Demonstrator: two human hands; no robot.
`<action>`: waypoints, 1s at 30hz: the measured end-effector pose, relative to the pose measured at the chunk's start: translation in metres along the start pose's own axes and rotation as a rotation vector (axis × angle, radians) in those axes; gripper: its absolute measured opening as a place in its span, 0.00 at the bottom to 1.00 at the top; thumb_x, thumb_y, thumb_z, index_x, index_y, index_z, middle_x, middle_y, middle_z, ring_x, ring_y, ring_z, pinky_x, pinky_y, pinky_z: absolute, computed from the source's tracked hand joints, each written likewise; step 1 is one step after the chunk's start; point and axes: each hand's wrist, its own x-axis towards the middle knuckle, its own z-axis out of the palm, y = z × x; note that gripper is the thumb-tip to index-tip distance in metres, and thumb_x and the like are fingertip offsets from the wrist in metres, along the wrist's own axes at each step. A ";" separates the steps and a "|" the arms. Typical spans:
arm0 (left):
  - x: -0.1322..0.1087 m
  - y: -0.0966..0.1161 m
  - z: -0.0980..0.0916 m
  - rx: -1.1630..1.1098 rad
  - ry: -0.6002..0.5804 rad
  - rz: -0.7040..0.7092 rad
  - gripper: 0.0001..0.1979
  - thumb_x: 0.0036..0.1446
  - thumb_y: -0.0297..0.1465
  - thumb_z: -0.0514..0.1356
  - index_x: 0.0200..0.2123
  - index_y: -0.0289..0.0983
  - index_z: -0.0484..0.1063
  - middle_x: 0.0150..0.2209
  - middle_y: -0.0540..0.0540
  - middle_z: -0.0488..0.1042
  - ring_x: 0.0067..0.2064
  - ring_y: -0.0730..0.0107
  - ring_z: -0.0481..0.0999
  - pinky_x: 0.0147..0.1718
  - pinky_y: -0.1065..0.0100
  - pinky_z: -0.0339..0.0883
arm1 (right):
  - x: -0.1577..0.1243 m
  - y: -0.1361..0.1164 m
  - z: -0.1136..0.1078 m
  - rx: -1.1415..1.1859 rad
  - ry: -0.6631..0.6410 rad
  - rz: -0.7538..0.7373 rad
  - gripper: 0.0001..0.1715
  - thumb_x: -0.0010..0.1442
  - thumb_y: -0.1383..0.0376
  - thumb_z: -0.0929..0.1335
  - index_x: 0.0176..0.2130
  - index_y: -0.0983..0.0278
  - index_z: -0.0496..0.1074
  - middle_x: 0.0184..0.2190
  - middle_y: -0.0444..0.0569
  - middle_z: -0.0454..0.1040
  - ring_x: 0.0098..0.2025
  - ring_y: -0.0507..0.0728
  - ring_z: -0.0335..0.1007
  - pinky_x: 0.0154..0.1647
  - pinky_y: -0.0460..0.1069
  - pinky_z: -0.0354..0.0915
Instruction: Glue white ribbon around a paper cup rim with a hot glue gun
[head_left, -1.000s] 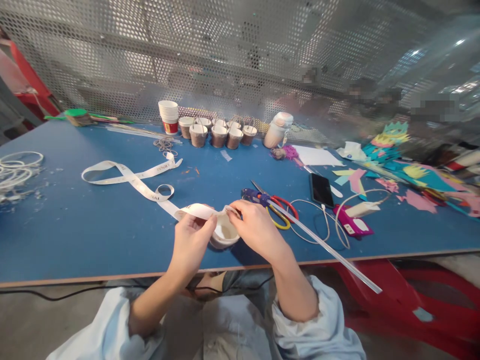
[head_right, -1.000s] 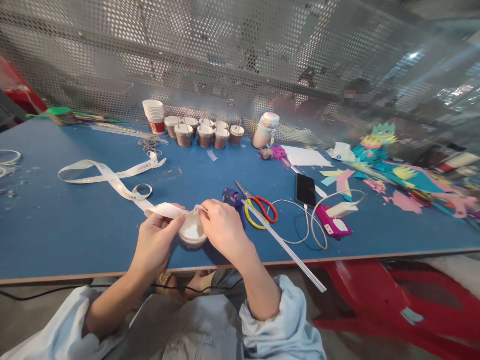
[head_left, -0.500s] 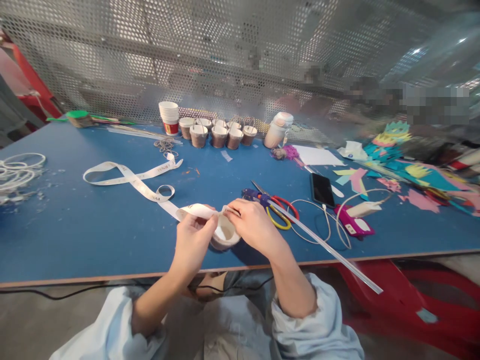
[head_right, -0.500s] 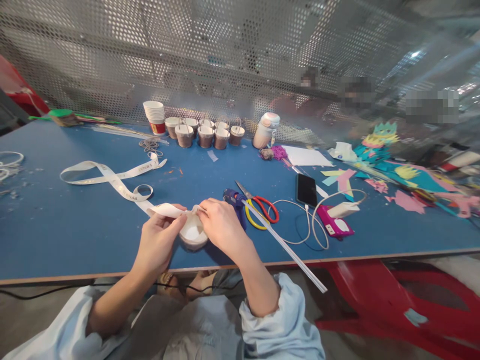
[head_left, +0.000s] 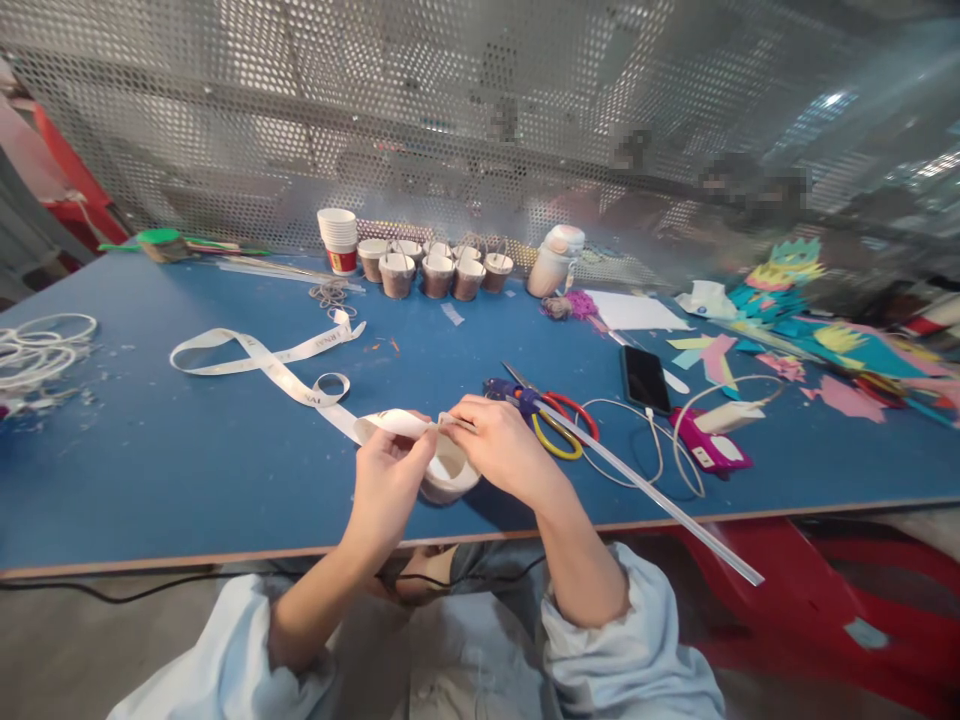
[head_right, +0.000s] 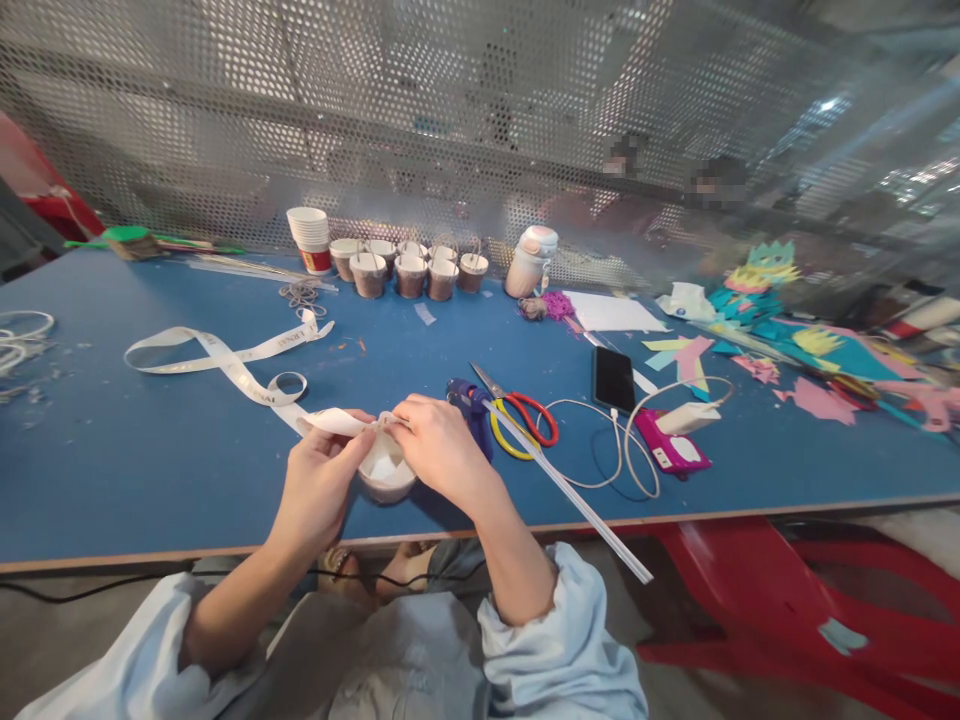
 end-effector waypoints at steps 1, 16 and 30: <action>0.000 0.000 0.000 0.001 0.001 0.007 0.12 0.47 0.33 0.68 0.34 0.34 0.74 0.36 0.47 0.75 0.36 0.71 0.73 0.35 0.71 0.66 | 0.000 0.000 0.000 0.001 0.004 -0.004 0.14 0.62 0.73 0.68 0.24 0.66 0.71 0.25 0.43 0.69 0.28 0.50 0.65 0.30 0.46 0.55; 0.001 0.001 -0.007 -0.070 -0.051 -0.097 0.14 0.48 0.35 0.68 0.38 0.35 0.75 0.36 0.47 0.77 0.39 0.68 0.74 0.40 0.70 0.65 | -0.072 0.019 -0.002 0.344 0.427 0.132 0.07 0.63 0.64 0.67 0.40 0.63 0.74 0.39 0.48 0.76 0.39 0.53 0.73 0.42 0.47 0.69; -0.011 0.002 -0.058 0.087 -0.130 -0.206 0.21 0.50 0.35 0.65 0.48 0.36 0.75 0.43 0.41 0.78 0.51 0.57 0.74 0.54 0.60 0.63 | -0.056 0.075 0.026 -0.075 0.555 0.326 0.22 0.60 0.57 0.65 0.48 0.67 0.71 0.45 0.61 0.76 0.47 0.66 0.73 0.49 0.60 0.68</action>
